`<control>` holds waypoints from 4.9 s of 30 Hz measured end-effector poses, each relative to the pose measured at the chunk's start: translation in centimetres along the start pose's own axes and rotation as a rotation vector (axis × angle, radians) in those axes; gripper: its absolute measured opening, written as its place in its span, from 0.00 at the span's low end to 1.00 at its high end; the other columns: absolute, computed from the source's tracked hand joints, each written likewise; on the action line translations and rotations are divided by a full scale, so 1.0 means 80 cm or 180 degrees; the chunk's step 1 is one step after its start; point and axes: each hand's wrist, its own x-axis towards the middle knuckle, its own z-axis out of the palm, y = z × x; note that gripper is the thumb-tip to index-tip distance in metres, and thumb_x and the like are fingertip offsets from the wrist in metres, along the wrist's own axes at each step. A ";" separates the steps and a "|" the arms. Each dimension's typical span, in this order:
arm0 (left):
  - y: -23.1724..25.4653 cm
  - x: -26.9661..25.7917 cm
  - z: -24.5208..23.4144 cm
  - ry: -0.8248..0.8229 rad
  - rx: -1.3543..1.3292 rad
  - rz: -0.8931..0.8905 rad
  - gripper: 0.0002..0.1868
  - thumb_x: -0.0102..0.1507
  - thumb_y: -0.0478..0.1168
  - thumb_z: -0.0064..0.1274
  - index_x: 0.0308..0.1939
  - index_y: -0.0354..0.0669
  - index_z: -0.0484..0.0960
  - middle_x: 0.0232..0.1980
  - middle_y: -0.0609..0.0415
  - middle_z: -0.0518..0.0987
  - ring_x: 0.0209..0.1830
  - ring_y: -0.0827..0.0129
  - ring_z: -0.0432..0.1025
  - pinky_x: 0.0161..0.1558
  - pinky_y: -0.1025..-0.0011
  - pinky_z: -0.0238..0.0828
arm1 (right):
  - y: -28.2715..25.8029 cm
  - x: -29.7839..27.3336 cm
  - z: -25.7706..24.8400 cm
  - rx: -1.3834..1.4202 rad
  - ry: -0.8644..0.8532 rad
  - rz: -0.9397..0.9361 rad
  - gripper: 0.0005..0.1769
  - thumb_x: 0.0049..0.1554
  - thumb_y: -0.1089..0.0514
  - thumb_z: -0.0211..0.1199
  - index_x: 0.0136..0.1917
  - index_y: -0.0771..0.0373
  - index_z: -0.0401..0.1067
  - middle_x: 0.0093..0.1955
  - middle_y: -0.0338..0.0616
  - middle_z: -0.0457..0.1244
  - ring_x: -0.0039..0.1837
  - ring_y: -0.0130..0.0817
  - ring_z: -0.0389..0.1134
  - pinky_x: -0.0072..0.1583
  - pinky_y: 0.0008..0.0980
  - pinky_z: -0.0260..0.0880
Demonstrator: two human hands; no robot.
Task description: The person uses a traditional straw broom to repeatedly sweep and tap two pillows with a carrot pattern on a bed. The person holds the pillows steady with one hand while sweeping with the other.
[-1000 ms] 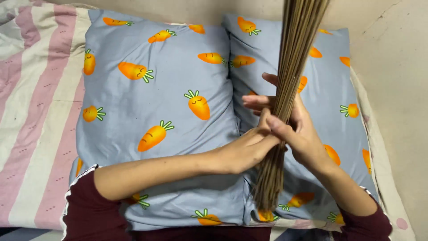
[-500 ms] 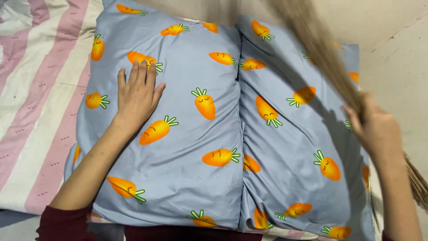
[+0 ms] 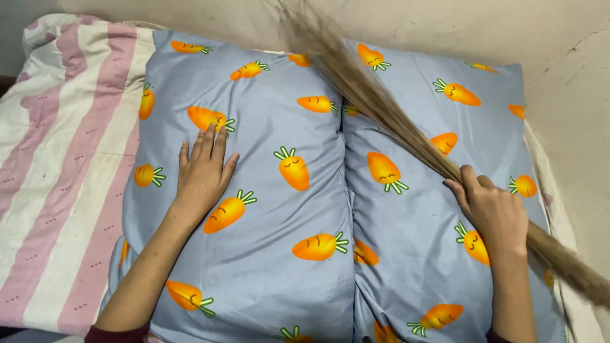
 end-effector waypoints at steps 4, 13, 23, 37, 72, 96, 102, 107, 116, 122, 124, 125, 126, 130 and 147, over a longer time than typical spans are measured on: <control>-0.002 0.001 0.001 0.0045 0.0043 0.0038 0.34 0.74 0.57 0.33 0.78 0.41 0.61 0.79 0.38 0.62 0.77 0.46 0.58 0.70 0.40 0.50 | -0.001 -0.008 -0.001 0.0099 0.0634 -0.0774 0.24 0.66 0.26 0.52 0.56 0.44 0.69 0.32 0.27 0.55 0.29 0.22 0.63 0.30 0.29 0.59; 0.000 -0.001 -0.007 0.0115 0.0073 0.0114 0.33 0.74 0.56 0.36 0.77 0.40 0.63 0.79 0.38 0.63 0.77 0.47 0.60 0.70 0.40 0.53 | -0.007 -0.016 0.001 -0.0385 0.0243 0.0197 0.25 0.73 0.22 0.47 0.57 0.39 0.68 0.32 0.20 0.61 0.27 0.24 0.63 0.31 0.26 0.56; 0.000 -0.002 -0.011 -0.0134 -0.0098 0.0041 0.34 0.74 0.56 0.34 0.79 0.41 0.58 0.80 0.37 0.59 0.79 0.45 0.55 0.71 0.39 0.49 | -0.009 -0.024 0.009 -0.0133 0.0215 0.0092 0.24 0.72 0.23 0.48 0.56 0.40 0.68 0.34 0.22 0.61 0.30 0.25 0.64 0.32 0.28 0.56; 0.002 -0.002 -0.017 -0.0178 -0.0156 0.0038 0.34 0.74 0.56 0.34 0.79 0.40 0.58 0.81 0.38 0.57 0.78 0.45 0.56 0.72 0.39 0.47 | -0.008 -0.021 0.001 0.0026 0.0215 0.0134 0.24 0.75 0.26 0.49 0.56 0.43 0.68 0.32 0.22 0.59 0.28 0.25 0.61 0.31 0.26 0.54; -0.011 -0.004 -0.003 -0.0091 -0.0013 0.0168 0.34 0.73 0.55 0.38 0.77 0.36 0.62 0.75 0.37 0.67 0.77 0.47 0.57 0.71 0.37 0.49 | -0.009 -0.038 0.021 0.0444 0.0799 -0.0387 0.33 0.67 0.19 0.46 0.45 0.47 0.68 0.33 0.29 0.54 0.28 0.28 0.54 0.32 0.28 0.50; -0.003 -0.003 -0.017 -0.0067 -0.0005 0.0198 0.31 0.74 0.54 0.37 0.73 0.34 0.66 0.75 0.36 0.67 0.77 0.45 0.59 0.71 0.40 0.51 | -0.007 -0.037 0.019 0.0435 0.0671 -0.0465 0.31 0.68 0.20 0.55 0.43 0.47 0.65 0.32 0.27 0.52 0.29 0.25 0.52 0.33 0.26 0.49; -0.001 -0.001 -0.017 -0.0224 -0.0068 0.0073 0.35 0.74 0.56 0.33 0.79 0.38 0.58 0.82 0.37 0.57 0.77 0.42 0.58 0.71 0.39 0.49 | -0.014 -0.035 0.016 -0.0100 0.0274 0.0104 0.29 0.73 0.19 0.49 0.48 0.41 0.66 0.32 0.22 0.57 0.29 0.23 0.59 0.32 0.26 0.51; -0.008 -0.004 -0.007 -0.0157 -0.0014 0.0131 0.32 0.74 0.56 0.34 0.75 0.37 0.62 0.78 0.35 0.62 0.78 0.44 0.57 0.71 0.40 0.49 | -0.006 -0.033 0.005 0.0280 0.0619 -0.0479 0.31 0.69 0.21 0.52 0.44 0.47 0.66 0.32 0.28 0.54 0.29 0.26 0.58 0.32 0.28 0.53; -0.001 -0.001 -0.017 -0.0245 -0.0115 0.0061 0.35 0.74 0.57 0.32 0.79 0.38 0.57 0.82 0.38 0.56 0.78 0.43 0.57 0.72 0.39 0.47 | -0.014 -0.026 -0.008 0.0104 0.0037 0.0211 0.31 0.70 0.18 0.48 0.49 0.44 0.64 0.34 0.25 0.60 0.32 0.29 0.65 0.32 0.30 0.56; 0.002 -0.003 -0.020 -0.0221 -0.0110 0.0060 0.35 0.74 0.56 0.33 0.79 0.38 0.58 0.82 0.37 0.56 0.78 0.43 0.56 0.72 0.39 0.47 | -0.013 -0.030 -0.038 0.0187 0.0001 -0.0118 0.31 0.67 0.19 0.49 0.48 0.45 0.64 0.32 0.26 0.59 0.29 0.32 0.63 0.31 0.32 0.57; 0.004 -0.005 -0.022 -0.0182 -0.0070 0.0083 0.35 0.74 0.56 0.33 0.79 0.38 0.58 0.82 0.37 0.56 0.78 0.42 0.57 0.71 0.38 0.48 | -0.014 -0.036 -0.048 0.0421 -0.0040 -0.0246 0.30 0.66 0.20 0.51 0.45 0.47 0.62 0.33 0.27 0.59 0.29 0.36 0.64 0.30 0.35 0.59; 0.004 -0.005 -0.024 -0.0301 -0.0137 0.0052 0.36 0.74 0.57 0.33 0.80 0.38 0.56 0.83 0.38 0.53 0.79 0.42 0.54 0.72 0.38 0.46 | -0.014 -0.040 -0.047 0.0316 -0.0066 -0.0100 0.29 0.66 0.19 0.49 0.47 0.44 0.64 0.34 0.25 0.60 0.30 0.33 0.65 0.31 0.33 0.57; 0.006 -0.005 -0.027 -0.0412 -0.0204 0.0020 0.37 0.73 0.57 0.32 0.80 0.38 0.53 0.84 0.38 0.50 0.81 0.41 0.50 0.72 0.37 0.43 | -0.013 -0.043 -0.047 0.0210 -0.0084 0.0049 0.29 0.66 0.18 0.48 0.49 0.41 0.67 0.34 0.23 0.61 0.31 0.31 0.65 0.31 0.32 0.55; 0.010 -0.006 -0.028 -0.0463 -0.0227 0.0047 0.37 0.73 0.57 0.32 0.80 0.38 0.52 0.84 0.38 0.47 0.81 0.41 0.50 0.72 0.35 0.42 | -0.007 -0.027 -0.053 0.0186 -0.0667 0.0636 0.30 0.70 0.20 0.44 0.50 0.44 0.64 0.37 0.30 0.66 0.35 0.40 0.72 0.33 0.38 0.62; 0.009 -0.006 -0.025 -0.0393 -0.0227 0.0022 0.36 0.74 0.57 0.31 0.80 0.38 0.54 0.83 0.37 0.51 0.80 0.41 0.51 0.72 0.35 0.42 | -0.001 -0.044 -0.045 0.0284 -0.0306 -0.0006 0.29 0.68 0.21 0.47 0.46 0.45 0.63 0.31 0.28 0.61 0.30 0.41 0.67 0.31 0.38 0.62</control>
